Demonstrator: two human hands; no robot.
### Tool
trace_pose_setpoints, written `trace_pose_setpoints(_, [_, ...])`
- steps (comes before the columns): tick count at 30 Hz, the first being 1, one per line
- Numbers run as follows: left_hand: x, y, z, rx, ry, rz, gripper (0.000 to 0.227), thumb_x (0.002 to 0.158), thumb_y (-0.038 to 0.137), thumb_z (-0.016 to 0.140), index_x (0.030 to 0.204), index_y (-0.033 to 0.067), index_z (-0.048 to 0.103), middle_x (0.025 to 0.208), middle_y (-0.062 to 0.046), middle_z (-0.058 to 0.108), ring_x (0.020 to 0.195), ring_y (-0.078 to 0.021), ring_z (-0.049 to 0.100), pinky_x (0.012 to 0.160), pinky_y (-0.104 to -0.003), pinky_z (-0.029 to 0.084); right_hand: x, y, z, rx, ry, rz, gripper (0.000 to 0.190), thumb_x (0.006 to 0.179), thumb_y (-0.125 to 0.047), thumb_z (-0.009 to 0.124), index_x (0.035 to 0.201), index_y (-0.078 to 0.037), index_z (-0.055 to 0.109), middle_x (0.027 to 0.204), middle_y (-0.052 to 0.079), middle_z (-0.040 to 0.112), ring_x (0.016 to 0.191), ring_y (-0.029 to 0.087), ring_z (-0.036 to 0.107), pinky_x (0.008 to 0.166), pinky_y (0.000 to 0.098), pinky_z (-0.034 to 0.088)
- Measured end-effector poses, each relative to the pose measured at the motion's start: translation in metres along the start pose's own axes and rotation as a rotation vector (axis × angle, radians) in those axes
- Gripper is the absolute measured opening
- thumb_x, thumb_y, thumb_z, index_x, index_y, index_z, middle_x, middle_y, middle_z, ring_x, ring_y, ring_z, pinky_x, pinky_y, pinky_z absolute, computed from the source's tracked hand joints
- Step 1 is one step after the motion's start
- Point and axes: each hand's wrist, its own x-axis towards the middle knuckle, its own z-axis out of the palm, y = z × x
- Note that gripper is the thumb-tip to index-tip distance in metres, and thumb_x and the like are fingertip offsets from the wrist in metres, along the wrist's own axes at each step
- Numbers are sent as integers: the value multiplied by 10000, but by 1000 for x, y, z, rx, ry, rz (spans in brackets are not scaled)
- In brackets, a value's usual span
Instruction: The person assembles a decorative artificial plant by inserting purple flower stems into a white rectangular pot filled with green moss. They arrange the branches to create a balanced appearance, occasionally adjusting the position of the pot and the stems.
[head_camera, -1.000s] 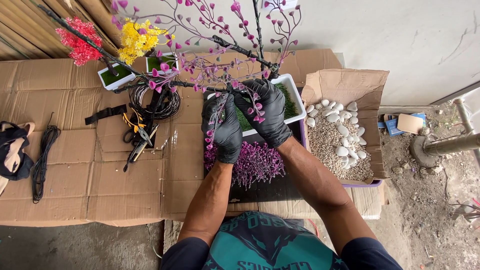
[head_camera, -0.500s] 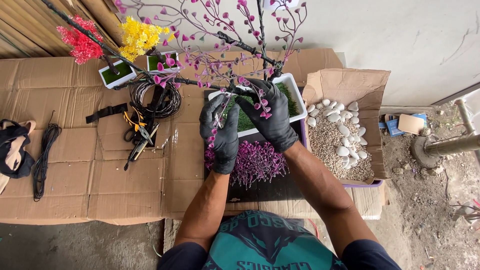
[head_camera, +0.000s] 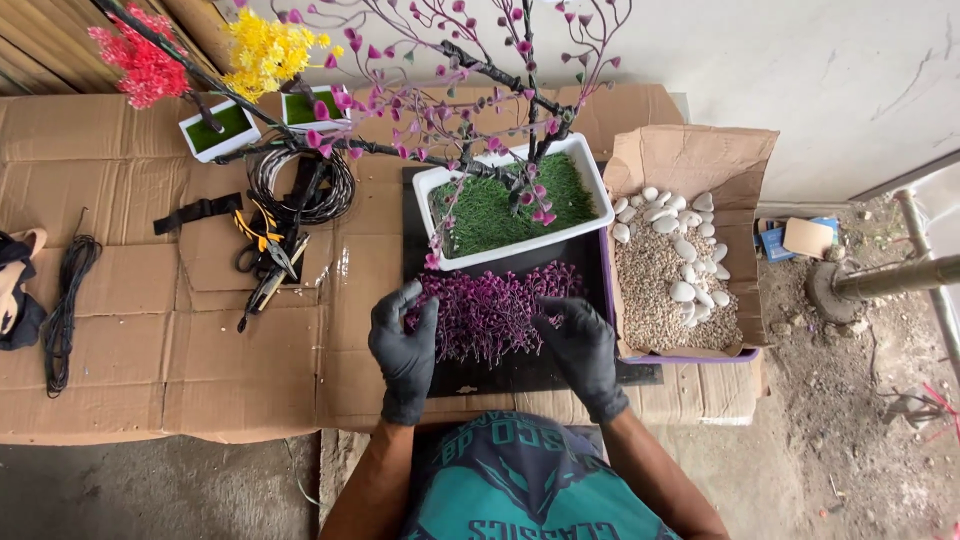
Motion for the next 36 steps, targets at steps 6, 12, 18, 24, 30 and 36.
trace_pose_setpoints(6, [-51,-25,-26,477,-185,235,391,787,331,908,1139,301,740,1067,118,688,1014,-143,636,871,-358,505,-50,32,-10,-76,43,176,289,743,-234,935,1007,-204,821,776,14,766,707,174,729,645,331,569])
trace_pose_setpoints(12, [-64,-12,-14,543,-294,484,468,826,441,854,1217,242,693,1143,-14,616,1055,-243,592,921,-428,455,-55,31,-2,-250,68,183,337,747,-346,928,1037,-231,800,827,28,766,838,269,740,717,411,588])
trace_pose_setpoints(18, [-61,8,15,426,-425,682,483,866,367,803,1290,233,616,1286,-33,585,1156,-297,567,951,-528,430,-53,47,12,-412,-127,307,269,746,-487,871,916,-304,772,814,-53,759,875,235,754,731,388,588])
trace_pose_setpoints(24, [-71,0,38,515,-506,692,342,884,385,760,1157,189,696,1312,-50,590,1291,-301,538,1070,-557,398,-45,57,8,-397,-167,397,199,778,-446,838,931,-326,799,827,-11,771,901,261,749,762,403,599])
trace_pose_setpoints(30, [-80,-11,38,539,-540,643,332,953,411,675,1212,204,683,1354,-43,583,1332,-292,520,1131,-576,341,-49,28,-5,-218,21,401,110,799,-294,874,886,-246,828,731,26,765,771,204,757,656,326,588])
trace_pose_setpoints(36, [-85,-21,42,494,-517,630,380,974,421,659,1304,234,635,1348,-77,595,1322,-331,544,1125,-595,340,-41,-7,-18,75,166,213,50,881,-82,824,899,-88,778,695,118,741,650,130,709,559,266,556])
